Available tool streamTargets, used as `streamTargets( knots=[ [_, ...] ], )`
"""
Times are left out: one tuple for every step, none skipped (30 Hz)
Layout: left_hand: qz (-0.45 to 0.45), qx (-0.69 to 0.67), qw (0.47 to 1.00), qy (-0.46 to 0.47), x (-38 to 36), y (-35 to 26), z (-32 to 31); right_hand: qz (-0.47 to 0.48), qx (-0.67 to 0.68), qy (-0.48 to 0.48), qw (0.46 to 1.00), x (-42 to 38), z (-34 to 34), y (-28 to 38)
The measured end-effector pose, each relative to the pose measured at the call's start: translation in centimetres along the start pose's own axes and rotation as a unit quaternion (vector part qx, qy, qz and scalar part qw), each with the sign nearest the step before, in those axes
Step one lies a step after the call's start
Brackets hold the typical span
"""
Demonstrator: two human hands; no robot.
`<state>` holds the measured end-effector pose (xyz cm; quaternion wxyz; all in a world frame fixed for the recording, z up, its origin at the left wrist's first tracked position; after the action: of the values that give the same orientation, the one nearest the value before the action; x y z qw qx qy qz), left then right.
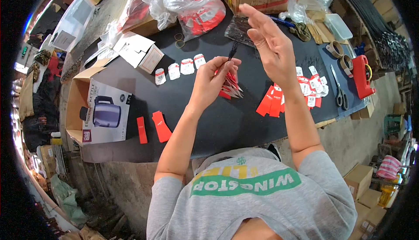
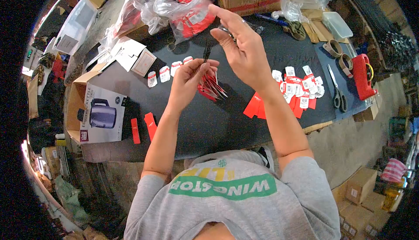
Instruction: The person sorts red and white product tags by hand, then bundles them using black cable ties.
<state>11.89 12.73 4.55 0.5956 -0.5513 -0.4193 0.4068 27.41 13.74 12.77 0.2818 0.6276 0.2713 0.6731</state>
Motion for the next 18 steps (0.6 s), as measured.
streamTargets(
  knots=[
    [0.0, -0.001, 1.0, 0.001, 0.0, 0.0, -0.2, 0.053, -0.058, 0.012, 0.997, 0.0, -0.1, 0.2],
    [-0.005, 0.004, 1.0, 0.004, 0.0, -0.1, -0.3, 0.053, -0.059, 0.011, 0.997, -0.4, -0.4, 0.1],
    [-0.01, 0.008, 1.0, 0.006, 0.0, -0.2, -0.5, 0.032, -0.036, 0.047, 0.998, -1.0, -1.1, -0.4],
    [-0.011, 0.008, 1.0, 0.007, -0.1, -0.2, -0.8, 0.011, -0.012, 0.083, 0.996, -1.6, -1.6, -0.7],
    [-0.048, 0.028, 0.998, -0.022, -0.1, -0.4, -1.1, 0.019, -0.065, 0.128, 0.989, -1.9, -1.8, -0.9],
    [-0.085, 0.048, 0.994, -0.051, -0.1, -0.6, -1.1, 0.02, -0.066, 0.128, 0.989, -1.9, -1.7, -1.0],
    [-0.084, 0.047, 0.994, -0.052, -0.2, -0.7, -1.0, 0.038, -0.096, 0.147, 0.984, -2.0, -1.8, -0.9],
    [-0.072, 0.054, 0.995, -0.046, -0.2, -0.8, -1.0, 0.055, -0.125, 0.165, 0.977, -2.1, -1.9, -0.8],
    [-0.06, 0.06, 0.996, -0.039, -0.3, -0.8, -1.0, 0.066, -0.135, 0.191, 0.97, -2.0, -1.8, -0.9],
    [-0.061, 0.061, 0.996, -0.039, -0.3, -1.0, -1.1, 0.066, -0.135, 0.19, 0.97, -1.8, -1.5, -0.6],
    [-0.049, 0.029, 0.998, -0.027, -0.2, -1.1, -1.2, -0.008, -0.088, 0.203, 0.975, -1.3, -1.1, -0.3],
    [-0.037, -0.003, 0.999, -0.015, -0.1, -1.2, -1.2, -0.082, -0.04, 0.214, 0.973, -1.0, -0.9, -0.1],
    [-0.039, -0.003, 0.999, -0.015, 0.1, -1.2, -1.1, 0.008, -0.071, 0.164, 0.984, -0.1, -0.3, 0.4],
    [-0.027, -0.023, 0.999, 0.001, 0.2, -0.9, -1.0, 0.004, -0.071, 0.137, 0.988, 0.6, 0.4, 1.2],
    [-0.015, -0.043, 0.999, 0.016, 0.3, -0.8, -0.9, 0.013, -0.078, 0.122, 0.989, 0.8, 0.5, 1.7],
    [-0.016, -0.043, 0.999, 0.016, 0.2, -0.9, -0.9, 0.022, -0.086, 0.106, 0.99, 0.8, 0.6, 2.1],
    [-0.019, -0.035, 0.999, 0.019, 0.2, -1.2, -1.0, 0.038, -0.113, 0.148, 0.982, 0.3, 0.2, 1.7],
    [-0.023, -0.026, 0.999, 0.023, 0.2, -1.4, -1.1, 0.055, -0.141, 0.189, 0.97, -0.5, -0.2, 1.0]
  ],
)
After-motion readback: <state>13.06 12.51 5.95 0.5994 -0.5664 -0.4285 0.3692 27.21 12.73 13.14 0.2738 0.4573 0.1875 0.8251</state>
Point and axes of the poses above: each hand's wrist, its own x-axis towards the middle knuckle, its own z-axis out of the back of the hand, y = z × x, the point moved 3 cm from there along x, towards the middle knuckle, and after that the axes turned 2 degrees about z, right-handed, at the moved point
